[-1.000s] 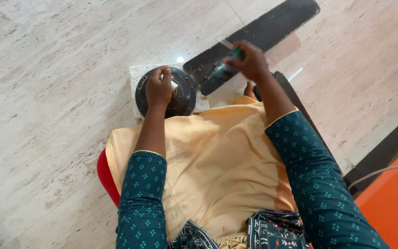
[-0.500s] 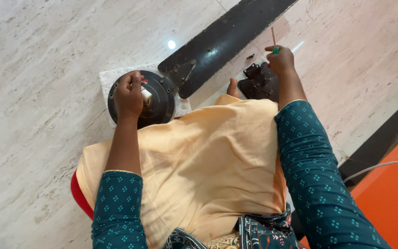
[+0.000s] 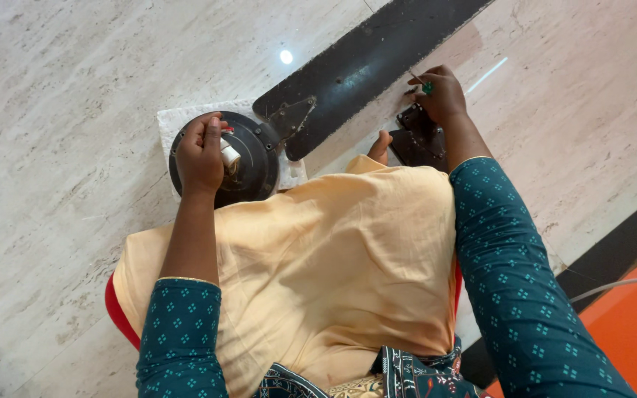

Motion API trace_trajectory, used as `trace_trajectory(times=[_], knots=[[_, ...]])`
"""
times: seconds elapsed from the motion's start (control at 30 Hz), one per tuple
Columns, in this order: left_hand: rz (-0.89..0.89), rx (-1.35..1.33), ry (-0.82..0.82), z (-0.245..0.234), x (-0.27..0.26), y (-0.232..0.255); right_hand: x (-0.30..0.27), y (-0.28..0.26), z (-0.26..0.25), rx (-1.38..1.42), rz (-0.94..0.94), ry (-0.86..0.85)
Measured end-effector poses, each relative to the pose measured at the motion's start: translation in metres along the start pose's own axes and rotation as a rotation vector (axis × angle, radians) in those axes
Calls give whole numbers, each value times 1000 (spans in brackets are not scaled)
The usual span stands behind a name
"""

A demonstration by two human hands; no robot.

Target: The person sits on the floor and uses a screwdriver to attach a fan blade to the motor housing. They align the blade, insert screws, and tighten them to secure the blade in place.

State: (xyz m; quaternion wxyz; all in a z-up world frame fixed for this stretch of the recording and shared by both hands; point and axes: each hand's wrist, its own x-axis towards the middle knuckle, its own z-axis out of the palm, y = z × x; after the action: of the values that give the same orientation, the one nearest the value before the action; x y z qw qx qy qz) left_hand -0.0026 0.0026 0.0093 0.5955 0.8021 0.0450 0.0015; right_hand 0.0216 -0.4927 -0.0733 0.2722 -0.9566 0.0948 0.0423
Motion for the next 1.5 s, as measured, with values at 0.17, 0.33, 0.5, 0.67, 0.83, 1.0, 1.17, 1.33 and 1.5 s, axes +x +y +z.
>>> trace_trajectory(times=[0.17,0.33,0.5,0.67,0.83,1.0,1.17,1.33,1.5], knots=[[7,22,6,0,-2,1,-1,7,7,-132,-103,35],[22,26,24,0,-1,1,-1,5,7,-252,-122,11],[43,56,51,1,-1,1,-7,1,1,-412,-294,42],[179,156,97,0,-6,-2,-23,-14,-13,-661,-509,9],[221,157,167,-1,-10,-3,-49,-62,-31,-659,-575,-94],[180,409,245,-2,-21,-11,-68,-121,-53,-496,-616,-49],[9,526,194,-2,-30,-22,-77,-192,-32,-298,-583,-102],[-24,545,85,-4,-31,-28,-87,-238,10,-75,-469,-198],[-60,562,80,-2,-29,-21,-81,-248,29,-55,-519,-107]])
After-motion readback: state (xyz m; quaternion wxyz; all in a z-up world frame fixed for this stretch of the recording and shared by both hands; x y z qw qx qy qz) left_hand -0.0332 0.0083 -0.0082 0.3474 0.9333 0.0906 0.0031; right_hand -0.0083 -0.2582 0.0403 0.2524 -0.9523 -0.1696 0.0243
